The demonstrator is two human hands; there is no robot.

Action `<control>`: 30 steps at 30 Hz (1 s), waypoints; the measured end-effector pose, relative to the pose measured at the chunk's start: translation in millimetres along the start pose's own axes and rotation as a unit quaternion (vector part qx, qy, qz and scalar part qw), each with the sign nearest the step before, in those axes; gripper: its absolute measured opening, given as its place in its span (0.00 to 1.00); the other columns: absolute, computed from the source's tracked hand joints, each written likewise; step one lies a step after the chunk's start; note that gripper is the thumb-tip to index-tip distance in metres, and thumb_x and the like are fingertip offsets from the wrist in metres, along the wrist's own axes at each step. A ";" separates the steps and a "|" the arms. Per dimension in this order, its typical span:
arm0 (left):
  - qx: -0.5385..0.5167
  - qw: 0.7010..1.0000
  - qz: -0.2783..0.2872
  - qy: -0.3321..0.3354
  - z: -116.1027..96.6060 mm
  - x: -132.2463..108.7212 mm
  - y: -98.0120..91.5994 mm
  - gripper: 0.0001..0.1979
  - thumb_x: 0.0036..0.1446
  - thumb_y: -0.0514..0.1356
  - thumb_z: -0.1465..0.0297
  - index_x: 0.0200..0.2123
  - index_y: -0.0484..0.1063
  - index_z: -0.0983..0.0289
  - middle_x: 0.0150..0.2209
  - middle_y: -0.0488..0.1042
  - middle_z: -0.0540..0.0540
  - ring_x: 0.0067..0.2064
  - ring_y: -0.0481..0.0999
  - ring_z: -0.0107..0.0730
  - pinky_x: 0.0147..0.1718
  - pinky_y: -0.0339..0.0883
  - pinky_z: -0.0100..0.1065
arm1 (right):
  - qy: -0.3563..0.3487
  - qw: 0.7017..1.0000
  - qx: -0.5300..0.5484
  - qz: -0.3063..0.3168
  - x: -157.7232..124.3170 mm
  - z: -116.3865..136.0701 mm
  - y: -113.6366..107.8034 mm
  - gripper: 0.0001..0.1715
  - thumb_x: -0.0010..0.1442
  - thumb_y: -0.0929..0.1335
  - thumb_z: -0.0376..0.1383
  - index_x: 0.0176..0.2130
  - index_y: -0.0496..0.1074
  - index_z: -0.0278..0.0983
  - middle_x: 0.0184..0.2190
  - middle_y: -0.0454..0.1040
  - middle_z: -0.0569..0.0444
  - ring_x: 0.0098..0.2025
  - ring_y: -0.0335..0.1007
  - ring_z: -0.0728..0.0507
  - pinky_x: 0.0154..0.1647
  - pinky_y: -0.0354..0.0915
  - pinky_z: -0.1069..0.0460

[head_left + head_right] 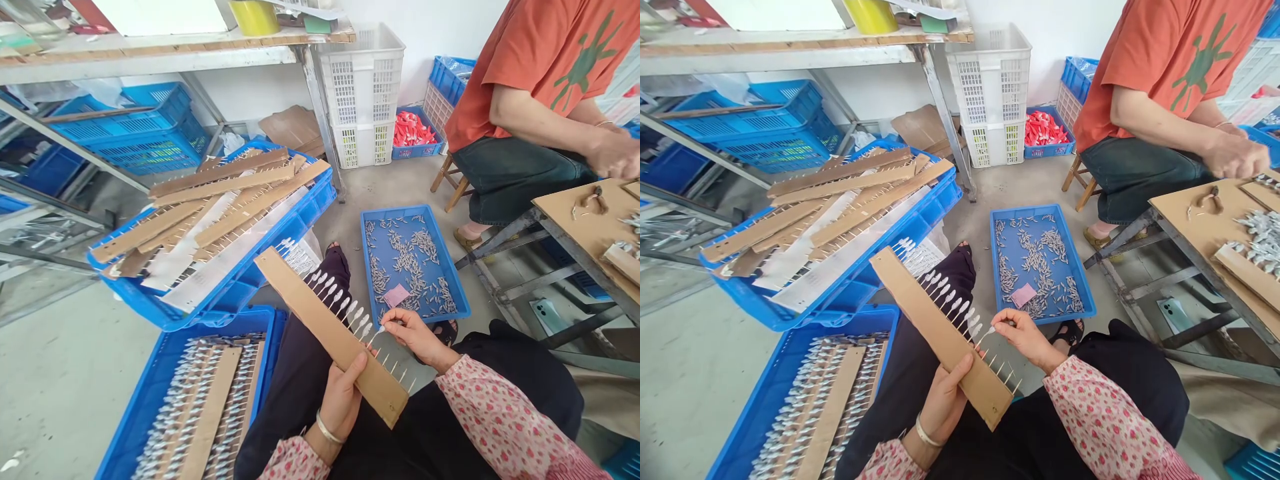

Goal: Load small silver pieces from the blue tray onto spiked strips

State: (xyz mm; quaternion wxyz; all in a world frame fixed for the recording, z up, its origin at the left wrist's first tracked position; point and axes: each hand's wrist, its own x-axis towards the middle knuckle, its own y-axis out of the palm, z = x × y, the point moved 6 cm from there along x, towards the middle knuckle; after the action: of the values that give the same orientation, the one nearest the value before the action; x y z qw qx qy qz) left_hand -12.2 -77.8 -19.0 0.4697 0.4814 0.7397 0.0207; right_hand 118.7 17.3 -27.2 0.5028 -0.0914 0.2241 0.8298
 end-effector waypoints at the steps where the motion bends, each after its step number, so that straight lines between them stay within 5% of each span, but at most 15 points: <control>1: 0.000 1.000 -0.001 -0.001 0.3 0.1 -0.3 0.15 0.43 0.71 0.67 0.35 0.77 0.68 0.33 0.79 0.59 0.35 0.76 0.36 0.37 0.70 0.36 | -0.003 1.000 -0.005 -0.001 0.3 -0.5 -0.5 0.14 0.54 0.71 0.44 0.33 0.71 0.36 0.21 0.57 0.63 0.18 0.42 0.55 0.19 0.40 0.55; 7: 0.006 1.000 -0.006 -0.004 1.9 0.3 -1.4 0.15 0.42 0.71 0.68 0.34 0.78 0.68 0.33 0.79 0.58 0.35 0.76 0.36 0.36 0.70 0.35 | -0.038 0.997 -0.071 0.009 -0.1 4.1 0.3 0.11 0.57 0.69 0.43 0.34 0.72 0.37 0.22 0.62 0.61 0.20 0.49 0.53 0.20 0.47 0.56; 12: 0.013 0.999 -0.030 0.005 3.3 1.4 -3.7 0.15 0.40 0.72 0.68 0.33 0.78 0.68 0.31 0.80 0.58 0.33 0.76 0.36 0.34 0.71 0.34 | -0.098 0.988 -0.118 -0.011 -2.9 12.7 6.4 0.10 0.55 0.71 0.42 0.35 0.73 0.38 0.33 0.71 0.54 0.34 0.65 0.47 0.35 0.61 0.53; 17: 0.016 0.999 -0.039 0.012 3.0 1.0 -4.1 0.14 0.40 0.71 0.69 0.32 0.77 0.68 0.30 0.79 0.56 0.32 0.77 0.36 0.33 0.71 0.34 | -0.070 0.991 -0.110 -0.033 -0.1 9.3 -2.8 0.10 0.55 0.70 0.43 0.34 0.73 0.38 0.26 0.69 0.57 0.28 0.63 0.48 0.30 0.60 0.53; 30: 0.025 0.999 -0.039 0.010 3.0 1.3 -4.8 0.14 0.40 0.71 0.68 0.32 0.78 0.67 0.29 0.80 0.57 0.32 0.77 0.36 0.33 0.70 0.35 | -0.119 0.974 -0.191 -0.022 -0.5 19.1 -3.3 0.07 0.58 0.68 0.39 0.34 0.74 0.38 0.33 0.74 0.53 0.37 0.69 0.44 0.41 0.63 0.49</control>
State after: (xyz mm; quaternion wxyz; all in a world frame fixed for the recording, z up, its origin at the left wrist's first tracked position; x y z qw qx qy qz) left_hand -13.5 -80.7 -23.9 0.4502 0.4634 0.7632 -0.0117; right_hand 123.2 27.1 -11.1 0.5175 -0.0911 -0.0019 0.8508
